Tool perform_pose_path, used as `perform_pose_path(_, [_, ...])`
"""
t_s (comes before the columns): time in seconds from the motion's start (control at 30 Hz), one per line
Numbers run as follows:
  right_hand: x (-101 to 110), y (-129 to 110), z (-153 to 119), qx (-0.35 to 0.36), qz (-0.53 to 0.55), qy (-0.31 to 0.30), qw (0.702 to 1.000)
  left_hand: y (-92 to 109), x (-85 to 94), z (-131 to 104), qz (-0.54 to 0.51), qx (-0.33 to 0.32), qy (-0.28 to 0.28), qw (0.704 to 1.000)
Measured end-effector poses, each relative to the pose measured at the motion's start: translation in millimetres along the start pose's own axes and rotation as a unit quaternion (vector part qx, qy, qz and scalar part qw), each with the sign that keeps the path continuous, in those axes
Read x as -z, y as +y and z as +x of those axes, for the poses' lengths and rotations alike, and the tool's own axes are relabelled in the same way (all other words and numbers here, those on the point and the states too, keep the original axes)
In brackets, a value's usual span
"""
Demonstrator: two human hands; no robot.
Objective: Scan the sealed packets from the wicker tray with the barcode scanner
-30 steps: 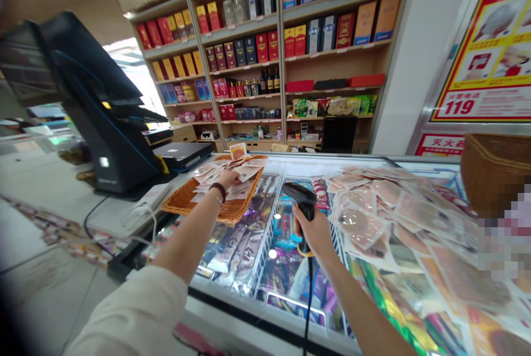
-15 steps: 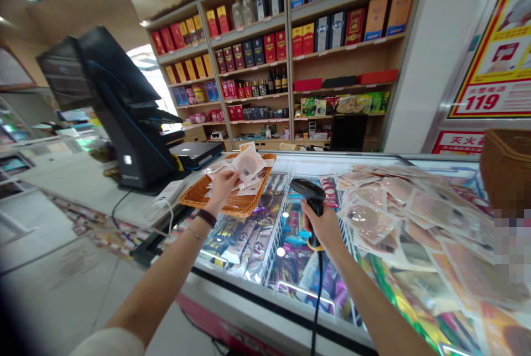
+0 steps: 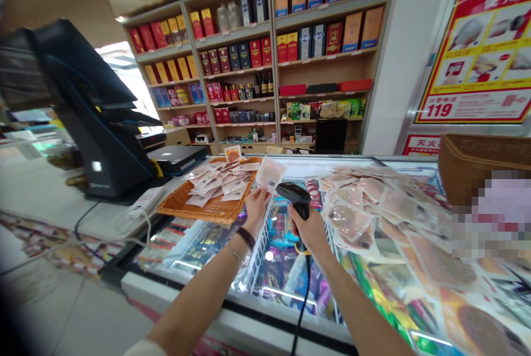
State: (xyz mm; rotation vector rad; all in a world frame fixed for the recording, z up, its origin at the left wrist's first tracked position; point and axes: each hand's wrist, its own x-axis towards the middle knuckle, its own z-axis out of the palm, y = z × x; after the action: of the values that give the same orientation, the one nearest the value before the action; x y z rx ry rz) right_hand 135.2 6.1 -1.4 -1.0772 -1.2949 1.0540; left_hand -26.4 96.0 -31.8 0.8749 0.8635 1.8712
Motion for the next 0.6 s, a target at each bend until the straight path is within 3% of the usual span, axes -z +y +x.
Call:
perform_pose_path(0.17, [-2, -5, -2, -0.023, -0.014, 0.007, 1.0, -11, 8.6, 2, -0.017, 0.026, 0.015, 0.999])
perform_pose_path(0.6, [0, -5, -1, -0.018, 0.018, 0.019, 1.0, -9, 12.5, 2, 0.038, 0.029, 0.022, 0.999])
